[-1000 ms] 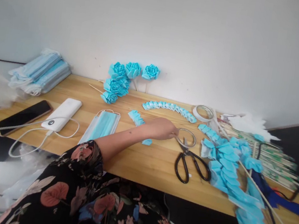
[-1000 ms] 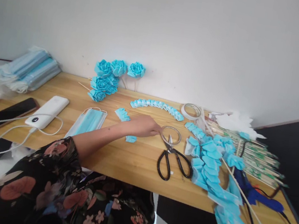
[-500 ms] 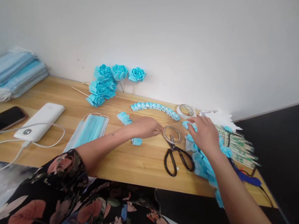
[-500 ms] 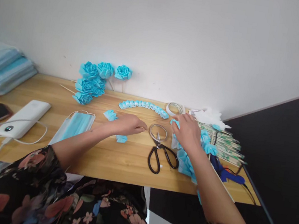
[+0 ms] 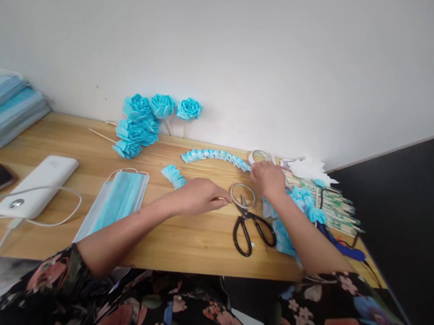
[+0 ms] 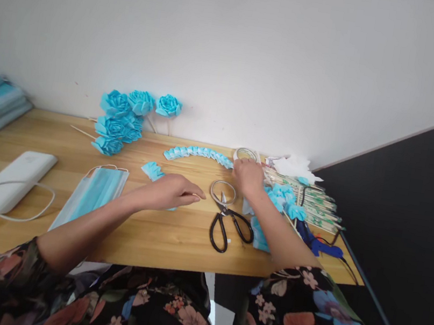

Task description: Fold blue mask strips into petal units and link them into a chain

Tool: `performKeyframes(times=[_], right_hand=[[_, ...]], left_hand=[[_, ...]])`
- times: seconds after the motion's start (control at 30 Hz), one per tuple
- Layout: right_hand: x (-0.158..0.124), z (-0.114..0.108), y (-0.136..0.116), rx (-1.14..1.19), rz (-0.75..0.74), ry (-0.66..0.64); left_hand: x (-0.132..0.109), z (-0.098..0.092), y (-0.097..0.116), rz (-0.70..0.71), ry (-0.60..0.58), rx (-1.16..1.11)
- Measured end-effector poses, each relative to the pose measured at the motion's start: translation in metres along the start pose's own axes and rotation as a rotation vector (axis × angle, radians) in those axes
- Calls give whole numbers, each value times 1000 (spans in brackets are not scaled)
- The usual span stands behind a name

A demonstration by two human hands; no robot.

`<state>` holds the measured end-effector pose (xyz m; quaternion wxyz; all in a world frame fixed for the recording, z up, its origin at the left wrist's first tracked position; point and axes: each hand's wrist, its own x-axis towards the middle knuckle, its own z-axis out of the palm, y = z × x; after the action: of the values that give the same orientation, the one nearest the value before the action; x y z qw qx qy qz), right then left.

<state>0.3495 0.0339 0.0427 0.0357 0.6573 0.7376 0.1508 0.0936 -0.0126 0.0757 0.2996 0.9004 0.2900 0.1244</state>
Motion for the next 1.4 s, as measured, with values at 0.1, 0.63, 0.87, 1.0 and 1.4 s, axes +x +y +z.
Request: performKeyframes(times=[0.1,0.63,0.87,1.0,1.4], right_hand=[[-2,-18,4,153,55,-5],[-25,-42,-14,760,36,-168],[-29,-41,-22,811,30,-179],[-29,-36,-24,862,14,-196],[-23,-3,-10,1032,29,-215]], left_hand=[[5,2,-6,-65,69,-15],[45,41,-11,-405,392,28],[48,54,-14,-443,415,-14],[50,57,-19,-447,413,-41],[49,62,-28,-441,407,-56]])
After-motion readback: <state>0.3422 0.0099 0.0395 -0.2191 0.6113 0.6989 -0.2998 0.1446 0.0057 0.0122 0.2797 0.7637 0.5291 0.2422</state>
